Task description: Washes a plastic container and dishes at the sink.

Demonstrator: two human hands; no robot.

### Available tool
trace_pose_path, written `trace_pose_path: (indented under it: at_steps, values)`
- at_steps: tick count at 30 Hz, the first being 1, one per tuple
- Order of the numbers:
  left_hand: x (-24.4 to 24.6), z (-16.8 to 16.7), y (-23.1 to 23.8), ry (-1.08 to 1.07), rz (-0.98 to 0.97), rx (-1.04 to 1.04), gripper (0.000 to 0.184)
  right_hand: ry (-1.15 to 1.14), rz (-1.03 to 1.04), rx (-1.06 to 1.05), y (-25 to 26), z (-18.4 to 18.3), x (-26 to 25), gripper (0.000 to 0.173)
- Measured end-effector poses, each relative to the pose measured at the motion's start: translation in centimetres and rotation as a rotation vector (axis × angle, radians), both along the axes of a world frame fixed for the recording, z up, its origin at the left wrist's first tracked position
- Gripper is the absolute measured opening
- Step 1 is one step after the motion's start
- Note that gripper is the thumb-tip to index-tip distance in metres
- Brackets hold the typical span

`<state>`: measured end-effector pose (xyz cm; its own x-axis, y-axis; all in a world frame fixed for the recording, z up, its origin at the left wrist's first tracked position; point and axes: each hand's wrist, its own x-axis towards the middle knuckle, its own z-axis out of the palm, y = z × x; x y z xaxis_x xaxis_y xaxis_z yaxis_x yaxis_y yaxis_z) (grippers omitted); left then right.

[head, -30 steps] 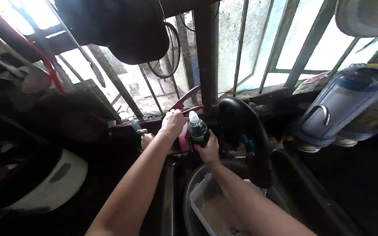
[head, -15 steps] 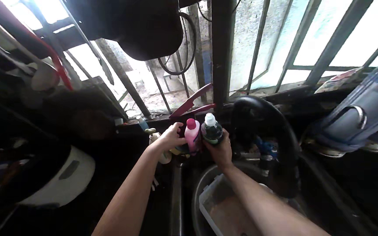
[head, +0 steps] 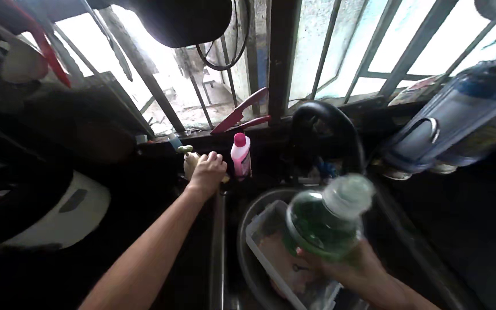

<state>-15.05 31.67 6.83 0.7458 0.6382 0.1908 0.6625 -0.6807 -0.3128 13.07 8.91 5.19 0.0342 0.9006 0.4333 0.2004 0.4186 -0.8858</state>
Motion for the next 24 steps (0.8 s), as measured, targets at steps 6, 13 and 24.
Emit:
trace_pose_path:
  at_steps: [6,13,24]
  values:
    - [-2.7,3.0,-9.8,-0.466,0.264,-0.235,0.037,-0.403,0.020,-0.114,-9.3,0.9,7.2,0.091]
    - [-0.2,-7.4,-20.2,-1.811,0.114,-1.433,0.041,-0.979,-0.255,0.070,-12.2,1.4,11.8,0.072]
    - [10.7,-9.3,-26.3,-1.690,0.122,-1.606,0.056,-1.637,-0.228,0.286,-10.6,8.7,11.5,0.058]
